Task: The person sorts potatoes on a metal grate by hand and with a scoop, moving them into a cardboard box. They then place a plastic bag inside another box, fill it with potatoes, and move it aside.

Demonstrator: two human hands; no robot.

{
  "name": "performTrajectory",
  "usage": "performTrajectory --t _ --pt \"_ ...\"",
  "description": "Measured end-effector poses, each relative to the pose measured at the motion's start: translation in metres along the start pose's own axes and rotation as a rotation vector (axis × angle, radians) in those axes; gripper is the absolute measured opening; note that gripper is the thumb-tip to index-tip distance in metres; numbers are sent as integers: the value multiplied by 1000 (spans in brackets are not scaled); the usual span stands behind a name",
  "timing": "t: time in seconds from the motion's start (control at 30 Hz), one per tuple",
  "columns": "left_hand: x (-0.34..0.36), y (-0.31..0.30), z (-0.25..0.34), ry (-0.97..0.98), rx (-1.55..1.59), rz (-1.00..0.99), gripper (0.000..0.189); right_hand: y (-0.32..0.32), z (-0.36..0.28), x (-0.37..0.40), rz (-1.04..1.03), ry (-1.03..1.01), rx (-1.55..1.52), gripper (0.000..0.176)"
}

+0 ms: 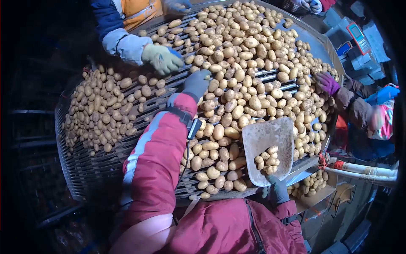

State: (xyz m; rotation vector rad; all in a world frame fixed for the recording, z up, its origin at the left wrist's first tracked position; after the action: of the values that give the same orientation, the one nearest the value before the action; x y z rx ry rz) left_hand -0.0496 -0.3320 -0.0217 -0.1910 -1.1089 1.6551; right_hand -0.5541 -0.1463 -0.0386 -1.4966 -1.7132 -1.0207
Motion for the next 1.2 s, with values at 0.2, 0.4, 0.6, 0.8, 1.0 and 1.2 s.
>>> performTrajectory --t 0.2,0.4,0.6,0.8,1.0,1.2 --pt "76 -2 6 10 1076 -189 42 4 8 -6 -59 0 -143 27" --pt "159 35 86 157 1081 -237 40 -8 18 -18 -78 -2 -86 27" --pt "232 100 155 96 753 -485 34 -2 7 -10 -75 -3 44 29" --pt "227 121 170 603 572 -96 37 3 14 -15 -196 33 -71 27" --pt "196 86 84 194 906 -205 36 8 11 -18 -293 -93 -213 27" --pt "136 41 32 -39 880 -19 26 7 18 -14 -292 42 -245 24"
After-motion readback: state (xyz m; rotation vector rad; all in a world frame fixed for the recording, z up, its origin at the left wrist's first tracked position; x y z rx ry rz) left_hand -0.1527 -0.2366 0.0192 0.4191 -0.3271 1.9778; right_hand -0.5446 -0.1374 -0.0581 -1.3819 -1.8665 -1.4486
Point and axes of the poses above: each hand's wrist, its own x-axis away from the middle knuckle, its own y-axis out of the palm, z = x × y, the point moved 10 cm from there along -x, towards the middle knuckle, and after that the axes turned 6 degrees about -x, right-handed, at the moved point
